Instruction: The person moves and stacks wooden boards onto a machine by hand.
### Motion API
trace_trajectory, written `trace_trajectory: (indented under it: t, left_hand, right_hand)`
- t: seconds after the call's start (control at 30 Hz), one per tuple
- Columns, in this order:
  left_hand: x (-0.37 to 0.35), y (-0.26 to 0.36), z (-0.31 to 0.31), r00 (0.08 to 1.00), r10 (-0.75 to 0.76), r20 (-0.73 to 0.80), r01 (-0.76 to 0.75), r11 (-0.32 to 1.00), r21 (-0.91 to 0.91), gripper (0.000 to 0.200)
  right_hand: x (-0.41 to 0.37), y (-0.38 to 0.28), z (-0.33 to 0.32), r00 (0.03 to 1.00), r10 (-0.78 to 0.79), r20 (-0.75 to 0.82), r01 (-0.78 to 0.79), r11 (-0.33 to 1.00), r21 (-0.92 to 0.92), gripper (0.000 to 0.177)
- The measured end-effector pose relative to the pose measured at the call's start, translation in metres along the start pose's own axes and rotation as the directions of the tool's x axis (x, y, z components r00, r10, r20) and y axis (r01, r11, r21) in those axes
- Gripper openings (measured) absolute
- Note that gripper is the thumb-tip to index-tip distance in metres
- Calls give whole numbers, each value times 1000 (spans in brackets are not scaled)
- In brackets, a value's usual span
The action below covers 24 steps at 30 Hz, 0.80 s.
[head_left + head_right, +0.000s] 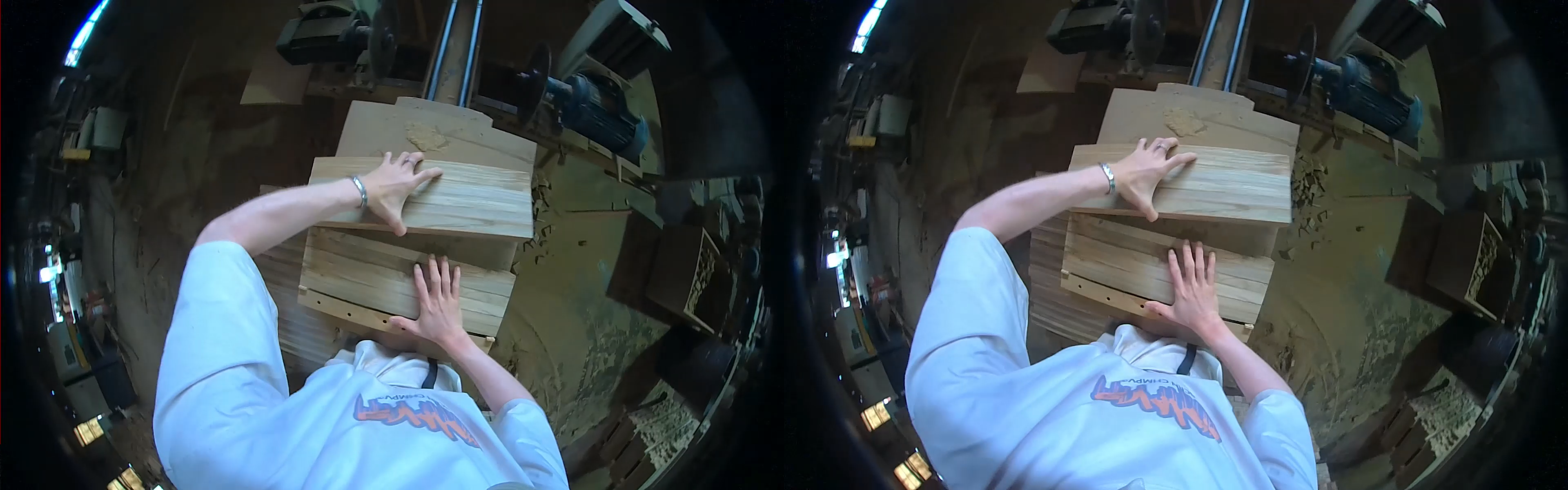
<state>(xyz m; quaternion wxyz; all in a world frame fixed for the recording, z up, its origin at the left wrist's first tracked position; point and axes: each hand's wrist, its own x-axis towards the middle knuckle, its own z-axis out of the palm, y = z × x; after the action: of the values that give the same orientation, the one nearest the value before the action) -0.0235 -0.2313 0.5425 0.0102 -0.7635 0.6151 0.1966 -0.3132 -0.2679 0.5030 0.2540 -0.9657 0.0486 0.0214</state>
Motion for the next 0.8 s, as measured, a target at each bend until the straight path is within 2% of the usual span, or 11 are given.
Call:
trace_trajectory:
  t: [0.13,0.27,0.3,0.33,0.37,0.4,0.47,0.53,0.63,0.73,0.8]
  left_hand:
    - [-17,17,-45,988,-30,151,73,954,-291,119]
    - [-89,48,-34,970,-3,241,210,505,-837,107]
    - [-114,65,-34,964,43,264,249,211,-945,105]
    - [-135,79,-17,987,57,151,152,-12,-988,105]
    - [-159,100,1,999,20,30,33,-153,-988,106]
    - [-188,119,-3,999,11,34,35,-201,-979,107]
    - [-228,147,7,985,-120,-125,-146,-193,-970,114]
    - [-268,179,12,924,-306,-228,-301,-215,-929,118]
    - [-344,247,26,716,-636,-288,-499,-177,-849,115]
    - [-423,341,60,332,-901,-279,-634,6,-774,112]
    - [-469,408,106,-96,-918,-384,-173,395,-902,115]
  right_hand:
    - [17,16,-13,998,-46,41,48,998,-38,111]
    - [33,19,-23,952,-17,305,16,1000,7,108]
    - [38,44,1,940,-192,283,127,964,233,106]
    - [44,50,5,943,-280,177,207,915,347,88]
    - [53,48,2,960,-257,108,252,966,54,76]
    - [64,38,-2,964,-267,16,263,935,-236,65]
    - [84,4,-57,965,-92,245,132,979,-152,48]
    - [111,-2,-55,898,-300,321,343,936,-86,48]
    - [127,3,-56,685,-597,418,605,786,130,48]
    - [106,-39,-27,344,-811,473,765,534,359,48]
    - [80,-59,-8,104,-863,495,780,379,498,48]
